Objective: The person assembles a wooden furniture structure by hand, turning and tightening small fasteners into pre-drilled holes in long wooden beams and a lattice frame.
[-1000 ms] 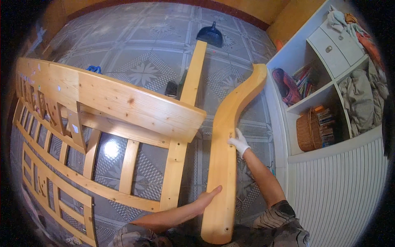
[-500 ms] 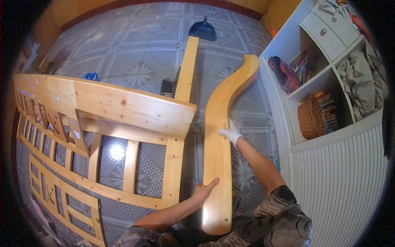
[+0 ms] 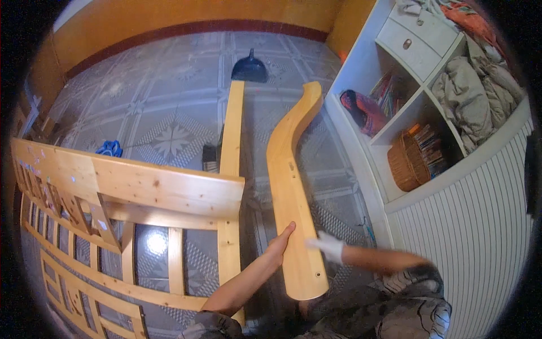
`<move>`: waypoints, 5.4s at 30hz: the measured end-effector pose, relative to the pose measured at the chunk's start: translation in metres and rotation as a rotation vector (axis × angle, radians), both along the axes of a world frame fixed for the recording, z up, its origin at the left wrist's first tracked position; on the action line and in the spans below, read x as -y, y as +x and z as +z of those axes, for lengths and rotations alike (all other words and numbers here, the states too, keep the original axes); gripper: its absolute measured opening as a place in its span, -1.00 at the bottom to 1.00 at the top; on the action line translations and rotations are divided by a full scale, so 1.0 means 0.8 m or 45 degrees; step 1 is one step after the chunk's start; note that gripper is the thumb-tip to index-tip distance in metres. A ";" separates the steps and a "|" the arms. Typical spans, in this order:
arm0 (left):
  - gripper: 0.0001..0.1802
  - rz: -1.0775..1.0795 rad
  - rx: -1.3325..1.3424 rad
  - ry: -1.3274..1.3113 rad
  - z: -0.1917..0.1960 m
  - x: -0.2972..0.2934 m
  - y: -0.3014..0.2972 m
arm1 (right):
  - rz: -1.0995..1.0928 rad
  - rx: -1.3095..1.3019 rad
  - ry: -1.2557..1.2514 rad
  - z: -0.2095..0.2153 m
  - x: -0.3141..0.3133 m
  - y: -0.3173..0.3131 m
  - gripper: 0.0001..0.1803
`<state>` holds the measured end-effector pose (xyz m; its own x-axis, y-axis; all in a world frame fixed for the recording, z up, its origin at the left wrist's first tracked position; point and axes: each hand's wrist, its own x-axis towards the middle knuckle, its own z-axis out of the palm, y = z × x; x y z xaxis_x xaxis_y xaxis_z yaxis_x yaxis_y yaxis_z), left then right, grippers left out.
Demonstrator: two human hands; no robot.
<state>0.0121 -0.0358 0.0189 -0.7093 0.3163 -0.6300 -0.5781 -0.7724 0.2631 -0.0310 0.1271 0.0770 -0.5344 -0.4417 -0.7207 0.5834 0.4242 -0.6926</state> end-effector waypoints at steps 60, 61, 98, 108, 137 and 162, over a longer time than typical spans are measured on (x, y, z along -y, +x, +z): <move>-0.77 -0.914 -0.523 -1.876 0.063 0.150 0.187 | 1.291 -1.055 -0.340 0.130 0.335 -0.116 -0.47; -0.77 -0.907 -0.550 -1.904 0.075 0.165 0.187 | 1.394 -1.125 -0.217 0.126 0.348 -0.119 -0.46; -0.81 -0.608 -0.237 -1.424 0.110 0.192 0.172 | 0.781 -0.779 1.352 -0.102 -0.156 -0.048 -0.54; -0.78 -0.954 -0.491 -1.732 0.083 0.146 0.139 | 1.070 -1.306 1.346 -0.151 -0.207 -0.019 -0.78; -0.78 -1.310 -0.682 -2.030 0.028 0.133 0.174 | 0.630 -0.881 1.028 -0.151 0.041 -0.071 -0.54; -0.87 -0.983 -0.897 -2.506 0.297 0.203 0.172 | 0.926 -0.795 0.504 0.229 0.087 -0.104 -0.48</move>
<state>0.1498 -0.1980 0.2569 -0.9817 0.0416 -0.1857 -0.0423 0.9038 0.4259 -0.1146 0.0576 0.2604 -0.5618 -0.5991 -0.5704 -0.3197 0.7932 -0.5182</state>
